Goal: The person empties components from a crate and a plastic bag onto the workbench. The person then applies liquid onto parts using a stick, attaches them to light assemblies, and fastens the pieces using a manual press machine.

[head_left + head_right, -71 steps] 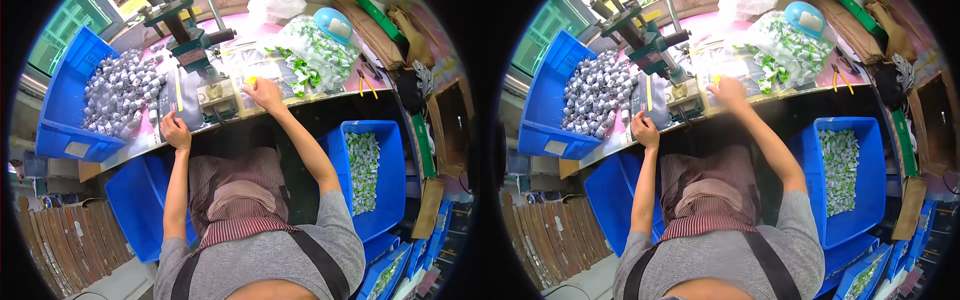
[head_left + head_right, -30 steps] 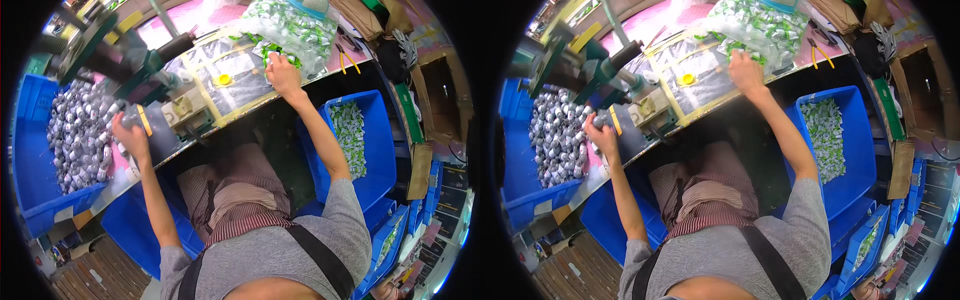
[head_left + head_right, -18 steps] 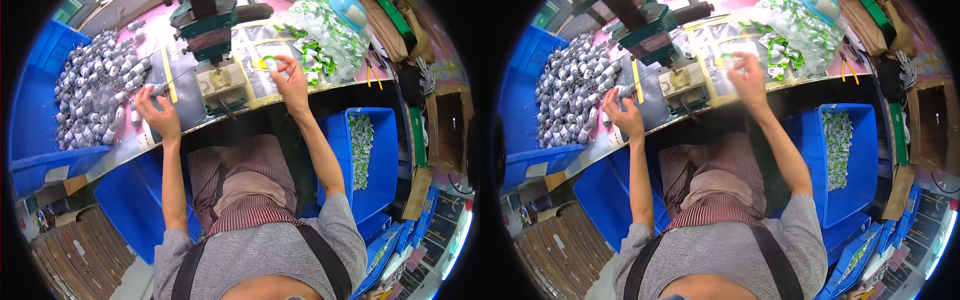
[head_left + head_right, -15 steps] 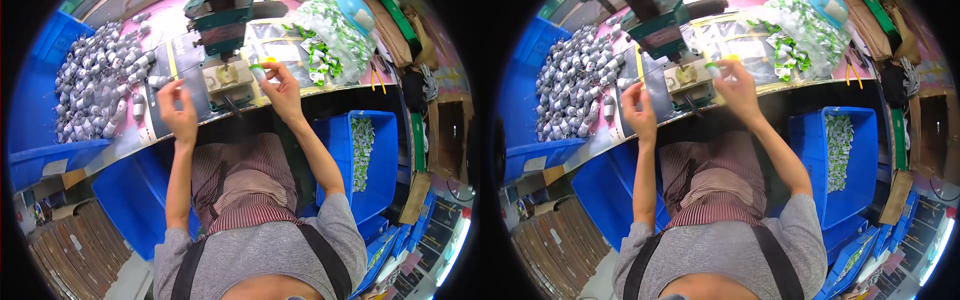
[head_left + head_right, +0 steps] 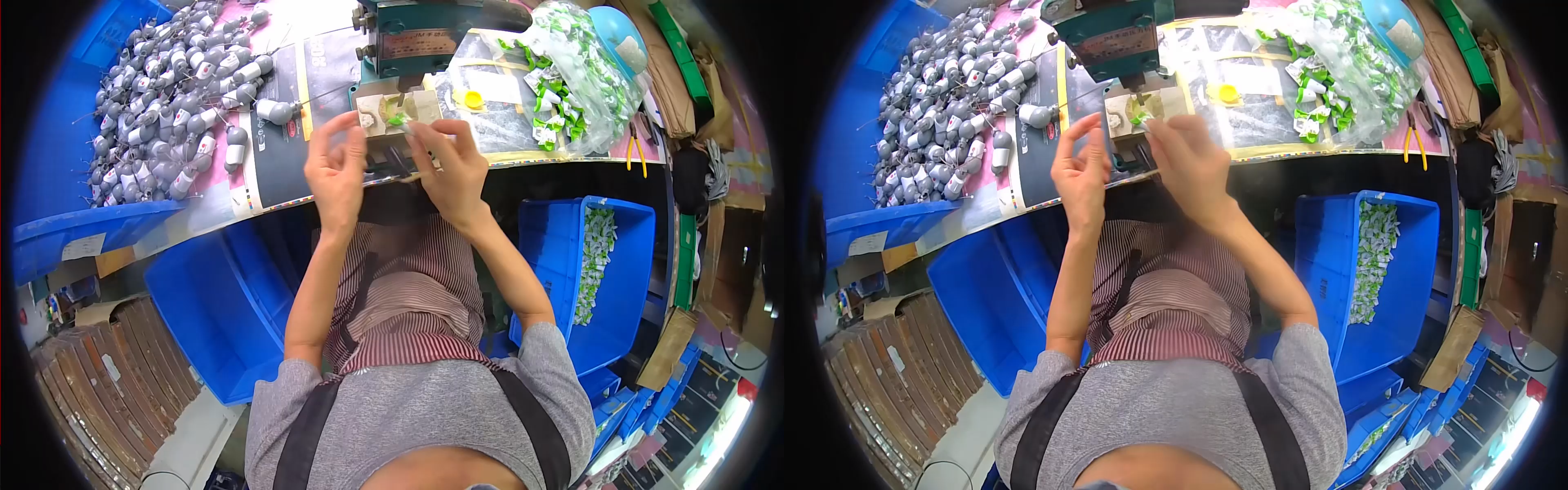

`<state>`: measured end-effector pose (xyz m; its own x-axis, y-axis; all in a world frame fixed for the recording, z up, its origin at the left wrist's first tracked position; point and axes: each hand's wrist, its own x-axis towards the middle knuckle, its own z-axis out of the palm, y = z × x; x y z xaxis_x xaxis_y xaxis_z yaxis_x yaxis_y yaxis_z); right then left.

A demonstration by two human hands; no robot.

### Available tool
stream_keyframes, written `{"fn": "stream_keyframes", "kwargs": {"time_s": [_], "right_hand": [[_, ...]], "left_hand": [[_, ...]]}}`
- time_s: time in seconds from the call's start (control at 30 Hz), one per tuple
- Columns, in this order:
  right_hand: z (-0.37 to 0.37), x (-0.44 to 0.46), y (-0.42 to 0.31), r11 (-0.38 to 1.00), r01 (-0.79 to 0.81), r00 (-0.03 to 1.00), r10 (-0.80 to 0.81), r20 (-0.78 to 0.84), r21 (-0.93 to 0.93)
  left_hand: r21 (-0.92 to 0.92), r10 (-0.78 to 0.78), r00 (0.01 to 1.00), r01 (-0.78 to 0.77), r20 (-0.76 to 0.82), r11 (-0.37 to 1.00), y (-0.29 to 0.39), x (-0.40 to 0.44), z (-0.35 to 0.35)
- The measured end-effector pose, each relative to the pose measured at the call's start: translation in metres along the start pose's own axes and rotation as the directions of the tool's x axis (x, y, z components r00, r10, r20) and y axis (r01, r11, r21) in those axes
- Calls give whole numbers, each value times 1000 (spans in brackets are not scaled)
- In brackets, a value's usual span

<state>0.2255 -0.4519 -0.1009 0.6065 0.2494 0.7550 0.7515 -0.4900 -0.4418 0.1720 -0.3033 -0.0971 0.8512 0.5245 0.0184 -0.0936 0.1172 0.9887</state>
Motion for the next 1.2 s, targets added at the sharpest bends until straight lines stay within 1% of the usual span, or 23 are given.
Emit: {"fn": "stream_keyframes", "kwargs": {"time_s": [0.1,0.13,0.23,0.33,0.37,0.43,0.5,0.53,0.57,0.6,0.63,0.67,0.7,0.77,0.8,0.87,0.9,0.97,1.0,1.03,1.1,1.17,1.2], "right_hand": [[-5,3,7,933,194,952,-105,288,-302],[2,4,9,924,189,943,-76,325,-332],[10,5,14,986,70,960,-26,278,-149],[0,5,13,985,-169,976,164,146,19],[-5,3,16,934,-337,932,314,179,116],[-18,-4,26,728,-626,779,571,260,278],[-37,-3,35,671,-677,734,643,217,303],[-44,-8,43,665,-671,735,653,181,327],[-51,-11,51,661,-664,736,660,150,350],[-59,-10,54,669,-664,736,665,130,335],[-66,-10,56,676,-665,735,669,113,317],[-72,-11,58,652,-693,707,699,110,307],[-74,-16,65,648,-664,724,682,105,372],[-86,-17,63,661,-643,735,674,72,386],[-96,-15,57,657,-669,718,692,74,348],[-116,-19,54,609,-723,669,735,112,326],[-122,-25,62,646,-702,690,721,65,298],[-123,-43,76,692,-666,726,687,32,278],[-129,-47,79,604,-743,647,758,80,287],[-133,-53,87,608,-730,653,755,60,311],[-145,-54,91,639,-711,675,737,30,294],[-159,-49,93,618,-710,665,746,33,336],[-168,-44,103,650,-700,676,737,-19,296]], "left_hand": [[-60,-7,997,3,-74,998,-10,9,-12],[-66,-19,998,16,-57,998,-14,11,-17],[-49,-18,999,16,-50,999,-16,10,-21],[-30,14,996,-17,-94,999,-9,9,-16],[-28,37,996,-40,-84,999,-9,8,-15],[-39,89,995,-90,-44,995,-5,2,-13],[-50,187,977,-182,100,982,17,-17,0],[-160,188,946,-149,265,976,40,-29,10],[-292,226,879,-105,419,951,67,-44,28],[-338,93,822,125,561,933,109,-62,45],[-365,51,719,291,694,884,135,-76,57],[-362,47,561,466,826,807,154,-89,68],[-328,95,379,618,920,715,165,-100,77],[-132,234,8,844,972,520,171,-119,94],[-10,302,-139,896,943,445,169,-126,103],[233,403,-357,916,843,326,169,-136,122],[332,438,-434,897,787,292,171,-140,132],[446,516,-510,858,688,254,183,-139,155],[481,545,-536,838,644,257,195,-130,166],[480,492,-600,800,631,361,215,-115,173],[430,235,-721,607,652,668,263,-86,178],[245,263,-572,659,777,711,261,-105,175],[50,414,-363,798,835,600,234,-145,169]]}}
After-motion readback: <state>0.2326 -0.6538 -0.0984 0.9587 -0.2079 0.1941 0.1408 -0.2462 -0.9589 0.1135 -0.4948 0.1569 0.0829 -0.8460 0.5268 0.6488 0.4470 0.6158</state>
